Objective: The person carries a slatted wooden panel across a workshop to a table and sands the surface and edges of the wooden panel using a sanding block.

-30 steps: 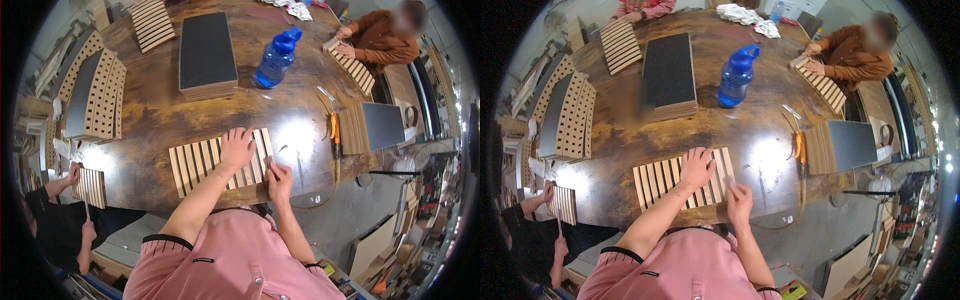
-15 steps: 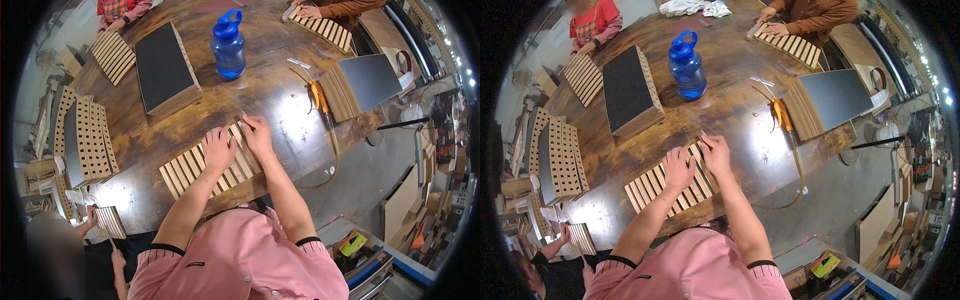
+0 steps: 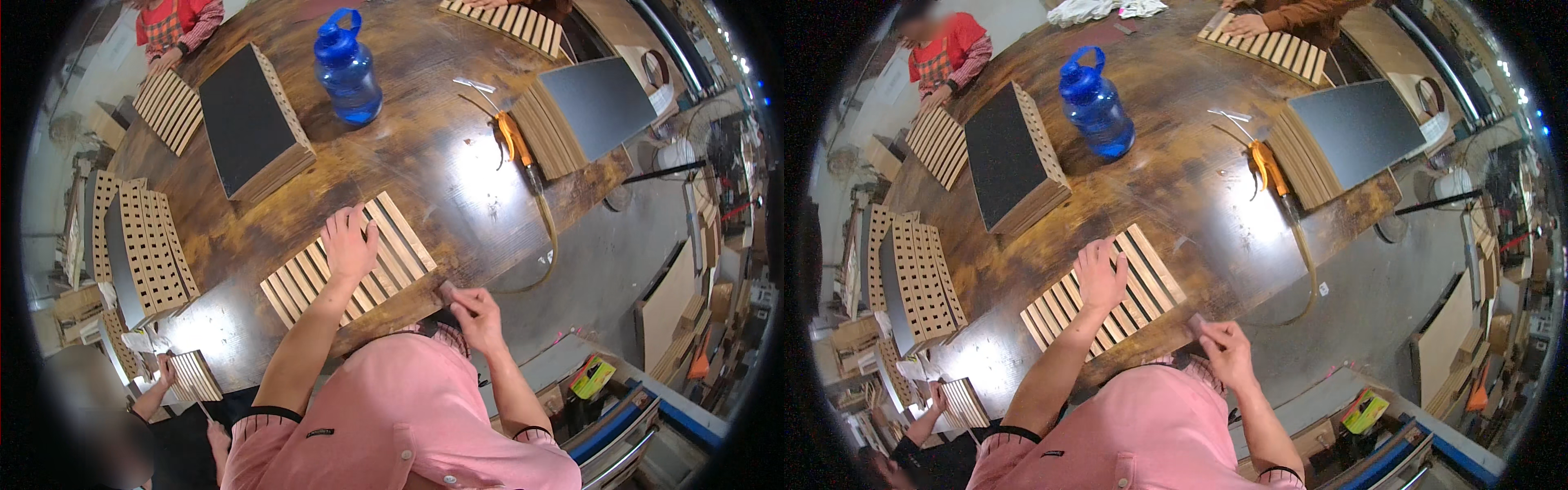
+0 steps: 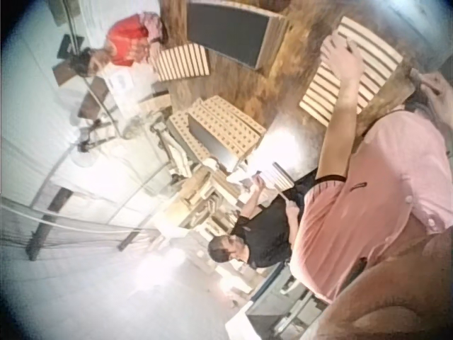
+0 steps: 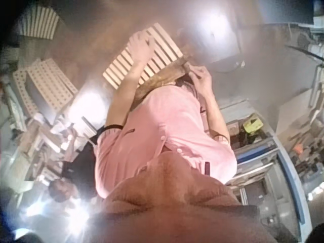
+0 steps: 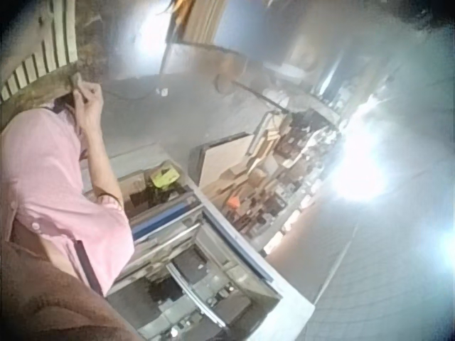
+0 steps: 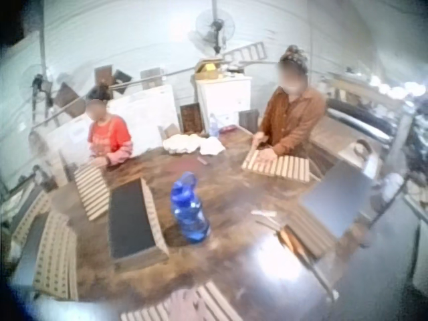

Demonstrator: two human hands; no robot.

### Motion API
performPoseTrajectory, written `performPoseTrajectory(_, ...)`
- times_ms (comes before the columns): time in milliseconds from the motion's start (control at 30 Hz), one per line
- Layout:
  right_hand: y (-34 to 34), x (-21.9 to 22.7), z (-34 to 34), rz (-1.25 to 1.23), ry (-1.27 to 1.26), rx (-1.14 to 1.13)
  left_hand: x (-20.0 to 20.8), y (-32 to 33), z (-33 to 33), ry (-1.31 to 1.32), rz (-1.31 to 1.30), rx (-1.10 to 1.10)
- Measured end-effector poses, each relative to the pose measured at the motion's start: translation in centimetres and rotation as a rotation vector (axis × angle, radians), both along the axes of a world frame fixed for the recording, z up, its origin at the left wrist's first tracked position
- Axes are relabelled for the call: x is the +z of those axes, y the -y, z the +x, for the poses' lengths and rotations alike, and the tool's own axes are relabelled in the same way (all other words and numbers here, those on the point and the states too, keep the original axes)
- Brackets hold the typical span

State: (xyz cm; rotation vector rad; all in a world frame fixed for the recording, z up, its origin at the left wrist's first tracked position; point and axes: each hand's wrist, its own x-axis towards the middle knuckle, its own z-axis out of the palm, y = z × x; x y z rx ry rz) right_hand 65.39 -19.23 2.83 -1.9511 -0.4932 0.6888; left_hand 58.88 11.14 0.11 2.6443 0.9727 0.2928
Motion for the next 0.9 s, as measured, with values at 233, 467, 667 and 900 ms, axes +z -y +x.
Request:
performPoseTrajectory(233, -5.0, 1.1, 4.5, 0.216, 0.035, -0.289, 0.2, -0.9, 0.4, 0.019, -0.062, -0.021)
performPoseTrajectory(467, -6.4, -3.6, 3.4, 0.371, -0.257, -0.399, 2.1, -2.7, 4.2, -0.182, -0.293, -0.141)
performPoseTrajectory(667, -6.5, -3.6, 3.2, 0.377, -0.333, -0.42, 4.1, -5.0, 5.9, -0.356, -0.437, -0.305)
performPoseTrajectory(900, -6.8, -3.0, 3.9, 0.377, -0.437, -0.456, 6.1, -3.7, 7.3, -0.504, -0.367, -0.532)
